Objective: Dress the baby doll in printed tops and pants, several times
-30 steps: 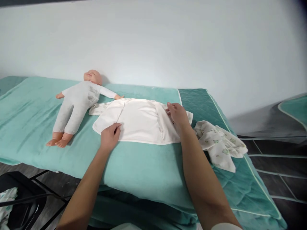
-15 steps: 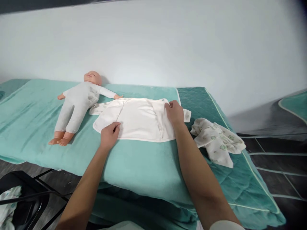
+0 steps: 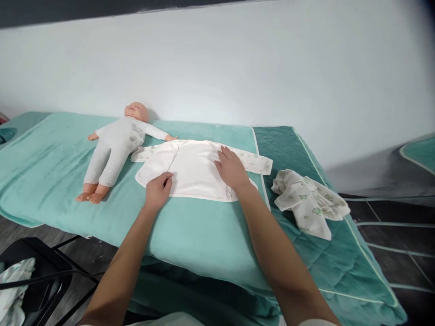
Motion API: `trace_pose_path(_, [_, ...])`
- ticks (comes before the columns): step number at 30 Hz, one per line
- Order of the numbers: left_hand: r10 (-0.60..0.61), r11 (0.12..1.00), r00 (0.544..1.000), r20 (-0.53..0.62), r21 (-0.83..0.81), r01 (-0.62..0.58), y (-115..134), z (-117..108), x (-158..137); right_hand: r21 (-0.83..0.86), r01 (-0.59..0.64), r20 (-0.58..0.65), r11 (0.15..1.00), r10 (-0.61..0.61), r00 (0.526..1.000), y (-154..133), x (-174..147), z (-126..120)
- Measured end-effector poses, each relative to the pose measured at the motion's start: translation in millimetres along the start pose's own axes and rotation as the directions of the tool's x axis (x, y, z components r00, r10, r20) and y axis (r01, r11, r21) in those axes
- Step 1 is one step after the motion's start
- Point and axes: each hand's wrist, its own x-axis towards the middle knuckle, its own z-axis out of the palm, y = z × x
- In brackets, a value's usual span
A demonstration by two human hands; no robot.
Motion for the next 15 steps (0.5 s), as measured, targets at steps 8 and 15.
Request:
trace_pose_path(8, [-0.054,0.990,0.988,-0.145,-0.139,0.034,-0.7,-1.2,-7.5,0.008,-0.054,0.060,0.998,0.054,0.997,-7.0,-1.9,13.8])
trace_pose_path(15, [-0.068,0.970,0.986,-0.154,-0.242,0.029,-22.2,-46.0,-3.5,0.037,-0.004,-0.018,0.999,0.005,1.000,-30.1,-0.2,1.4])
